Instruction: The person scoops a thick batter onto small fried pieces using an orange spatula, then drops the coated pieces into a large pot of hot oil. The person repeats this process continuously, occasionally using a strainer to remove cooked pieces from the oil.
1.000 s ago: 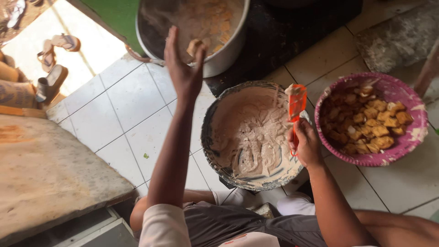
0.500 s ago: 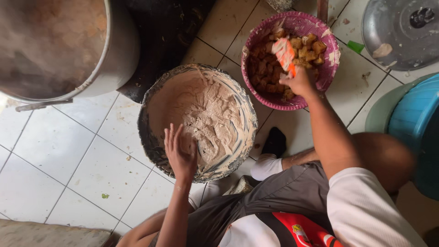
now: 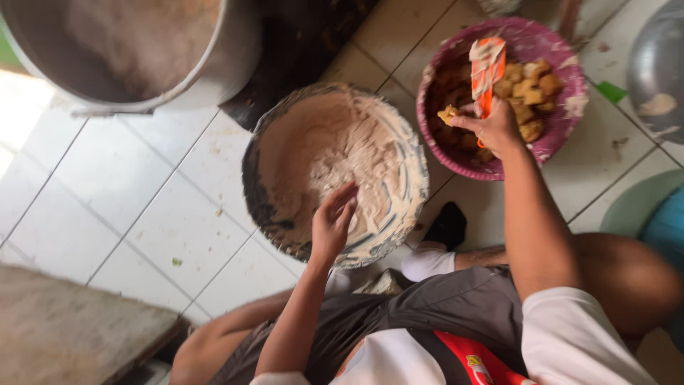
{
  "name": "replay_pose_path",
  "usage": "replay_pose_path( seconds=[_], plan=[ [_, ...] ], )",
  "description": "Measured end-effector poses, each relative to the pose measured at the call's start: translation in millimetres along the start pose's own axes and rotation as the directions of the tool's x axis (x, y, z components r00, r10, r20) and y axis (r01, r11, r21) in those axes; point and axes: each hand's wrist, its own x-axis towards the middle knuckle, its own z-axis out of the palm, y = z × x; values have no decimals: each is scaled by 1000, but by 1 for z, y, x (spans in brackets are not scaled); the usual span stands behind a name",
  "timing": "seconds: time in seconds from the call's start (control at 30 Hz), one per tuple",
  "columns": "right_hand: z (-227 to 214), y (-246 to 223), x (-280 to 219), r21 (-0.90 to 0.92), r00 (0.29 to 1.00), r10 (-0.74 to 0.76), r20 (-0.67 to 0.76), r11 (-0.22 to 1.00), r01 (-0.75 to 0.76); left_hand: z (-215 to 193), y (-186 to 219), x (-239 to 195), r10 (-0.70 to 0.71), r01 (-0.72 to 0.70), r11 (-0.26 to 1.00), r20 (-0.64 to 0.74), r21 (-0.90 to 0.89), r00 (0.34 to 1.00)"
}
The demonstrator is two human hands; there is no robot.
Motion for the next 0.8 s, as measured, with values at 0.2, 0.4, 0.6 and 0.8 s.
replay_pose_path(
  seconds=[0.2,0.4,0.6,0.8],
  plan=[
    [112,-93,-31,193,856,-136,499,980,44,23,-11,39,-38,62,953,85,-298,996],
    [176,-63,-49,296,903,101,419,924,-241,4,-46,29,-5,-84,884,-189,-460,982],
    [219,61,-59,141,843,518,143,833,-536,-42,-74,1,-48,-98,928,-376,-360,925],
    [255,138,-70,290,795,605,38,755,-588,-51,-87,-5,-106,-93,900,-422,-425,900]
  ],
)
